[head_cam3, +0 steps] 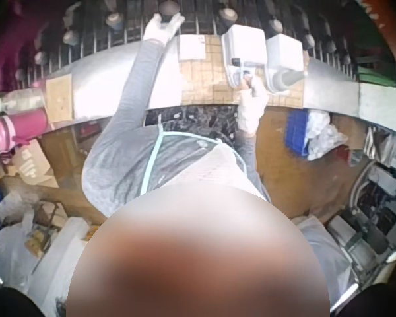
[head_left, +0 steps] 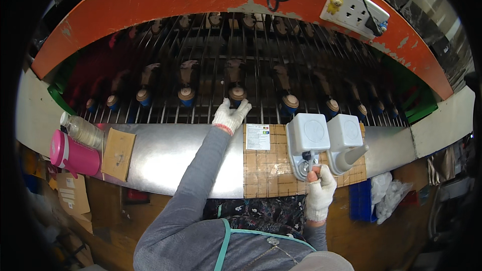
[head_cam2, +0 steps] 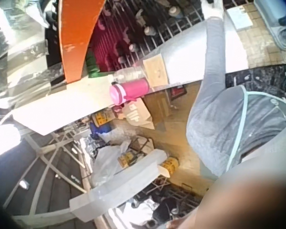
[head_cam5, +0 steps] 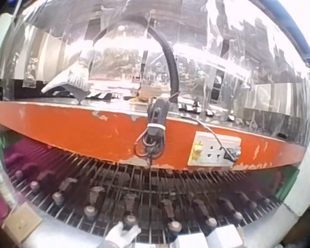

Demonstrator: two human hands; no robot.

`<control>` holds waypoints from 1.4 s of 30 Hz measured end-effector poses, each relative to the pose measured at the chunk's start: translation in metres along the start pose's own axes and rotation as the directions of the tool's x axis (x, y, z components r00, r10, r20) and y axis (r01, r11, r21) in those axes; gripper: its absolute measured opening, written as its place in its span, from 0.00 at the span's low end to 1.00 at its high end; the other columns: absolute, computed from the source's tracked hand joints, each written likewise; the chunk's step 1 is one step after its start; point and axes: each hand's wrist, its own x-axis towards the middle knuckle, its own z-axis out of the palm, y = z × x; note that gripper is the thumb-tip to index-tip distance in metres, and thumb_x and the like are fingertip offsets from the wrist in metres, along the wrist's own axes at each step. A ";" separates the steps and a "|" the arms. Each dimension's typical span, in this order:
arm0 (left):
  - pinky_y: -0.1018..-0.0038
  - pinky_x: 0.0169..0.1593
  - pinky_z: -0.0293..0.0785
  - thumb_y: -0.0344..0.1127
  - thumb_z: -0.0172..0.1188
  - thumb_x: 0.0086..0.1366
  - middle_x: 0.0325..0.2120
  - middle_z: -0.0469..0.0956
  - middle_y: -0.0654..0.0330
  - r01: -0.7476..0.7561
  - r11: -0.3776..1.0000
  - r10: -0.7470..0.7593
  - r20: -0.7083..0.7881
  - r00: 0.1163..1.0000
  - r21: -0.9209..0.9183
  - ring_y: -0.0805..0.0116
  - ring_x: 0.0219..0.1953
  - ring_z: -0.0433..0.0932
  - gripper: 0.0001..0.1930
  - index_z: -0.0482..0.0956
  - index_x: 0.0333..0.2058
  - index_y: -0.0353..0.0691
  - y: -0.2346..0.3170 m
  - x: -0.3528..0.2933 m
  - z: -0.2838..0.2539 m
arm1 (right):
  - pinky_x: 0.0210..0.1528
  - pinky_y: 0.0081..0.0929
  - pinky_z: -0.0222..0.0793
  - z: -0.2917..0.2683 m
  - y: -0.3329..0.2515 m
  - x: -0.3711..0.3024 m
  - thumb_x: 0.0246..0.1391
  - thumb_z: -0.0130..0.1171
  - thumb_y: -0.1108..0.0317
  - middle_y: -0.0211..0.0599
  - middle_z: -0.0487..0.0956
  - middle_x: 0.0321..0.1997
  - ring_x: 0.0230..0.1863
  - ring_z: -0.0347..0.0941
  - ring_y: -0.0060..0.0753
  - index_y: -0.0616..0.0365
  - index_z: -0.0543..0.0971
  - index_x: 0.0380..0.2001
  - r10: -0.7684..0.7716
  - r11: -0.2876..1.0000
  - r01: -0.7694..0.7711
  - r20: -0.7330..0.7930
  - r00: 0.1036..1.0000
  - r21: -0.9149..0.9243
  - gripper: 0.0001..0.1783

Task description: The person repeatedly applies glue to the sole and strap areas of a blue sandal using a brush. They dip the brush into a container, spread the adhesive, and place the sandal on a rack before repeating the process on another sandal.

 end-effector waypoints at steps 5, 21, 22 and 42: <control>0.50 0.63 0.75 0.53 0.66 0.64 0.58 0.70 0.41 0.115 0.938 -0.247 0.397 0.884 0.327 0.47 0.60 0.73 0.38 0.66 0.61 0.30 -0.039 -0.063 -0.014 | 0.31 0.18 0.59 0.010 -0.020 0.071 0.68 0.56 0.53 0.25 0.77 0.31 0.28 0.64 0.13 0.62 0.81 0.35 0.039 0.996 -0.031 0.100 0.994 -0.086 0.20; 0.46 0.66 0.66 0.64 0.45 0.73 0.59 0.69 0.41 0.435 0.691 -0.675 0.301 0.674 0.578 0.41 0.60 0.71 0.37 0.57 0.69 0.43 -0.073 -0.046 -0.050 | 0.62 0.36 0.71 0.118 0.080 0.320 0.35 0.74 0.43 0.63 0.76 0.60 0.61 0.75 0.55 0.71 0.62 0.64 0.460 0.234 0.182 0.274 0.845 -0.955 0.59; 0.46 0.66 0.66 0.64 0.44 0.73 0.59 0.70 0.42 0.431 0.691 -0.674 0.299 0.676 0.581 0.42 0.60 0.71 0.37 0.57 0.69 0.43 -0.073 -0.047 -0.049 | 0.61 0.36 0.72 0.116 0.083 0.321 0.34 0.73 0.45 0.63 0.76 0.59 0.60 0.76 0.55 0.71 0.63 0.63 0.443 0.241 0.186 0.278 0.853 -0.953 0.58; 0.44 0.70 0.60 0.68 0.76 0.43 0.68 0.61 0.46 -0.063 0.683 -0.558 0.575 0.599 0.728 0.47 0.69 0.62 0.66 0.51 0.71 0.37 -0.047 -0.105 -0.037 | 0.34 0.22 0.70 0.052 -0.078 0.111 0.39 0.75 0.60 0.31 0.75 0.29 0.31 0.74 0.20 0.60 0.71 0.38 0.118 0.950 0.096 0.624 0.773 -0.298 0.27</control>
